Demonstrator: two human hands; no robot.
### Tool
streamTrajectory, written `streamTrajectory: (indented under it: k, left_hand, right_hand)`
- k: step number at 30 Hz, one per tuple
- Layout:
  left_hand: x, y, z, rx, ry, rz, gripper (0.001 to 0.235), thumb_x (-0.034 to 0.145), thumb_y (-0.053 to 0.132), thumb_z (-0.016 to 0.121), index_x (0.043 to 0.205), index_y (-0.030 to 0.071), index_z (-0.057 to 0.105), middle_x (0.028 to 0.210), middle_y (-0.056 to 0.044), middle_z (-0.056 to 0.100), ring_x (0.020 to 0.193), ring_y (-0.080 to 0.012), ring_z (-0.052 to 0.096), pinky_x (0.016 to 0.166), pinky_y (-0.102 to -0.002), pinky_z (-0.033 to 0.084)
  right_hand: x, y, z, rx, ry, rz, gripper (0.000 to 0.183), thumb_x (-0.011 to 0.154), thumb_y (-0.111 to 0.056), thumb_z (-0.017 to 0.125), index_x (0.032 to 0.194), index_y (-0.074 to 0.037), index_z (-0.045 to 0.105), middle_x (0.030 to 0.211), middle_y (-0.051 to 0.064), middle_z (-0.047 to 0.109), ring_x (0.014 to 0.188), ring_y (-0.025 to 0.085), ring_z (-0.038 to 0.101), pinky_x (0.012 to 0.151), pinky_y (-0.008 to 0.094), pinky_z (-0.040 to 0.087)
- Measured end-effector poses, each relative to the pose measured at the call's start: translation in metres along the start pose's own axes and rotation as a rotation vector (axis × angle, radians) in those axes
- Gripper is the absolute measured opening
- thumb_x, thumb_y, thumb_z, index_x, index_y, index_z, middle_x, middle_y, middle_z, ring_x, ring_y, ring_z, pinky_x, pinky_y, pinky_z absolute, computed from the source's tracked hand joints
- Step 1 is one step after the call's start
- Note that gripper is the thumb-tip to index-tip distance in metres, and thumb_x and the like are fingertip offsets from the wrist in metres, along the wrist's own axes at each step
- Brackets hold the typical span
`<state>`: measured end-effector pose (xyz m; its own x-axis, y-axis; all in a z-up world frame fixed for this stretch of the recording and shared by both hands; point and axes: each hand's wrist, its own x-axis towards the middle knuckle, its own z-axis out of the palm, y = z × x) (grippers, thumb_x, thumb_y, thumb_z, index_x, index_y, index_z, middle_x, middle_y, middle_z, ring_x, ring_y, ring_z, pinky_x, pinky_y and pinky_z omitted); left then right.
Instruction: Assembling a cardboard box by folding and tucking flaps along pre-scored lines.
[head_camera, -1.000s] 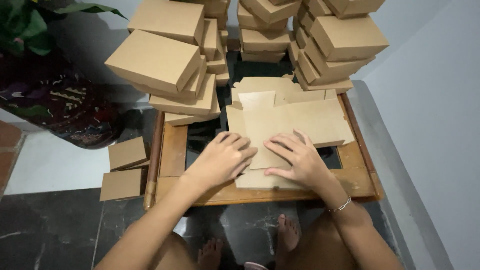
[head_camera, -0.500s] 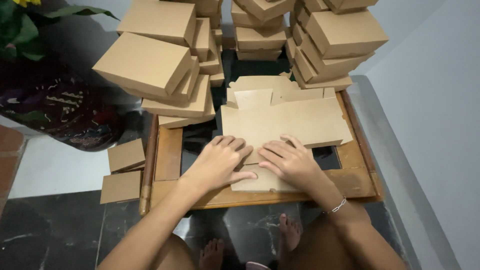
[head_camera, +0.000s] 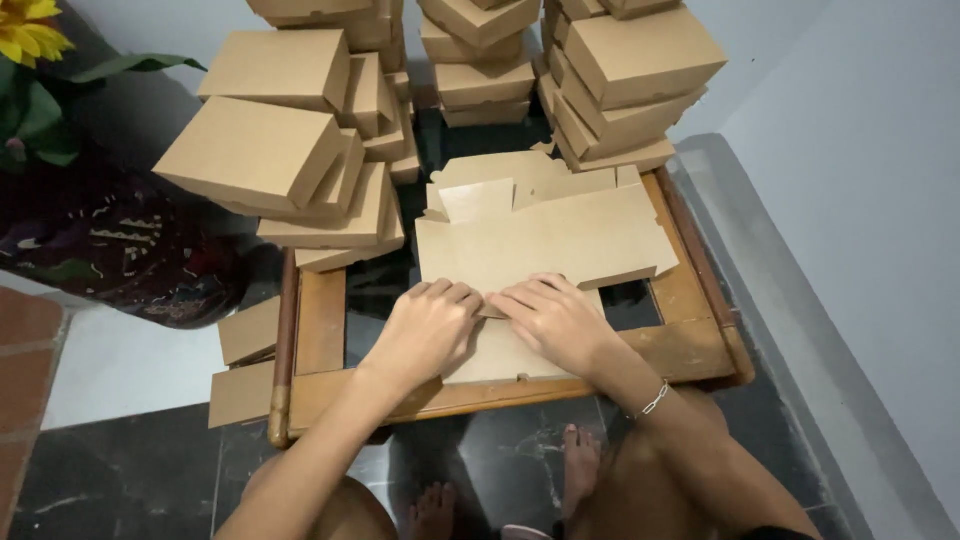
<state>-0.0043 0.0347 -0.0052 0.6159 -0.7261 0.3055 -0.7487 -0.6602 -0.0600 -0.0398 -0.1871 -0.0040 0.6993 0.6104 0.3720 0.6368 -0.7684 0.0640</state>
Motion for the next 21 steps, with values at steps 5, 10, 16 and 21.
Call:
streamTrajectory:
  k: [5,10,16,21]
  left_hand:
    - [0.004,0.002,0.000,-0.024,-0.080,-0.018,0.024,0.091,0.028,0.062,0.105,0.015,0.075,0.094,-0.003,0.074,0.092,-0.0218,0.071,0.088,-0.034,0.054]
    - [0.007,0.005,0.001,-0.017,-0.053,0.006,0.025,0.089,0.027,0.066,0.107,0.013,0.075,0.091,-0.004,0.074,0.090,-0.0214,0.071,0.087,-0.033,0.055]
    - [0.009,0.013,-0.006,0.008,-0.038,0.005,0.019,0.090,0.025,0.069,0.102,0.012,0.076,0.085,-0.003,0.073,0.084,-0.0192,0.071,0.083,-0.030,0.056]
    - [0.016,0.006,-0.011,-0.156,-0.119,-0.082,0.017,0.097,0.022,0.062,0.102,0.013,0.075,0.080,-0.001,0.071,0.082,-0.0194,0.071,0.077,-0.030,0.057]
  right_hand:
    - [0.002,-0.002,-0.007,0.033,-0.035,0.020,0.026,0.095,-0.013,0.066,0.121,-0.014,0.067,0.114,0.002,0.071,0.113,0.015,0.066,0.106,0.033,0.045]
    - [0.005,-0.004,-0.009,0.079,-0.066,0.064,0.027,0.098,-0.012,0.062,0.124,-0.015,0.067,0.113,0.003,0.072,0.113,0.017,0.067,0.106,0.034,0.045]
    - [0.008,-0.005,-0.013,0.132,-0.115,0.103,0.028,0.098,-0.009,0.059,0.124,-0.015,0.068,0.110,0.002,0.074,0.110,0.017,0.070,0.104,0.035,0.047]
    - [0.016,-0.001,-0.019,0.233,-0.186,0.184,0.026,0.103,-0.014,0.054,0.124,-0.016,0.068,0.107,0.001,0.077,0.105,0.019,0.072,0.101,0.036,0.051]
